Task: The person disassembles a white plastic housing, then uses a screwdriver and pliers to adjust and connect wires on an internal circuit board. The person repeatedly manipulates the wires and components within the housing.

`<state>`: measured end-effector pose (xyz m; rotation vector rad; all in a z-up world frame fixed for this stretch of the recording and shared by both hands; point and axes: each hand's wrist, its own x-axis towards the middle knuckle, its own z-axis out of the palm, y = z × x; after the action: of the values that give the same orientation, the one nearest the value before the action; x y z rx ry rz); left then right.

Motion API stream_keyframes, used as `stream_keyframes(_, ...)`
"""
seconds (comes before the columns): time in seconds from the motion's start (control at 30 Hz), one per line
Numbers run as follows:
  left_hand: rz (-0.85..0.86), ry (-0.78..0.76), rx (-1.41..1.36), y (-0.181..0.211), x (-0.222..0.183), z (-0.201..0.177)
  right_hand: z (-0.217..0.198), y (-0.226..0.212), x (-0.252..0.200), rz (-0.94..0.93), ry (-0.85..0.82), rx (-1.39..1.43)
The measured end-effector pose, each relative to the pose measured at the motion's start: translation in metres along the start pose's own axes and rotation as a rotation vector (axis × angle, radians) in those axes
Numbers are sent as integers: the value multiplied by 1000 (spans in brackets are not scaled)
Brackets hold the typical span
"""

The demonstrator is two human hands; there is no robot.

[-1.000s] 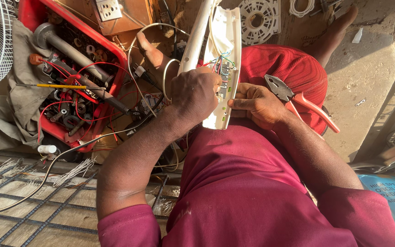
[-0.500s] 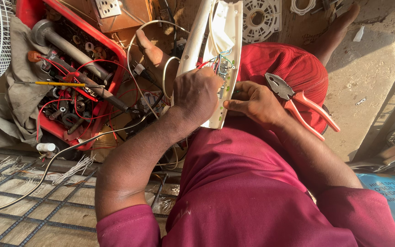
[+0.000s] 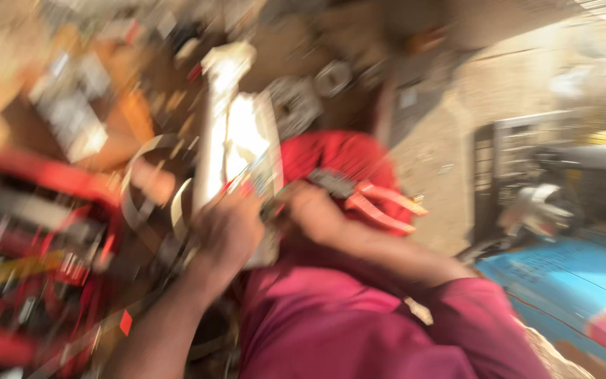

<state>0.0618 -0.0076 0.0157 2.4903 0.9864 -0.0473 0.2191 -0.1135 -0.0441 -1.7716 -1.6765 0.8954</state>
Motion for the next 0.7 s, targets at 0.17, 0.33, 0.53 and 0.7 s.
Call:
stream_keyframes(0.17, -93, -28, 42, 20, 4, -10, -2, -1, -5, 151, 10, 164)
stream_keyframes(0.33, -136, -58, 96, 15, -1, -1, -4, -7, -5, 146, 41, 199)
stream_keyframes(0.53, -154, -101, 112, 18, -1, -3, -20, -9, 3, 394, -193, 448)
stream_keyframes(0.7, -140, -200, 46, 27, 7, -6, -27, -8, -5, 522, -237, 455)
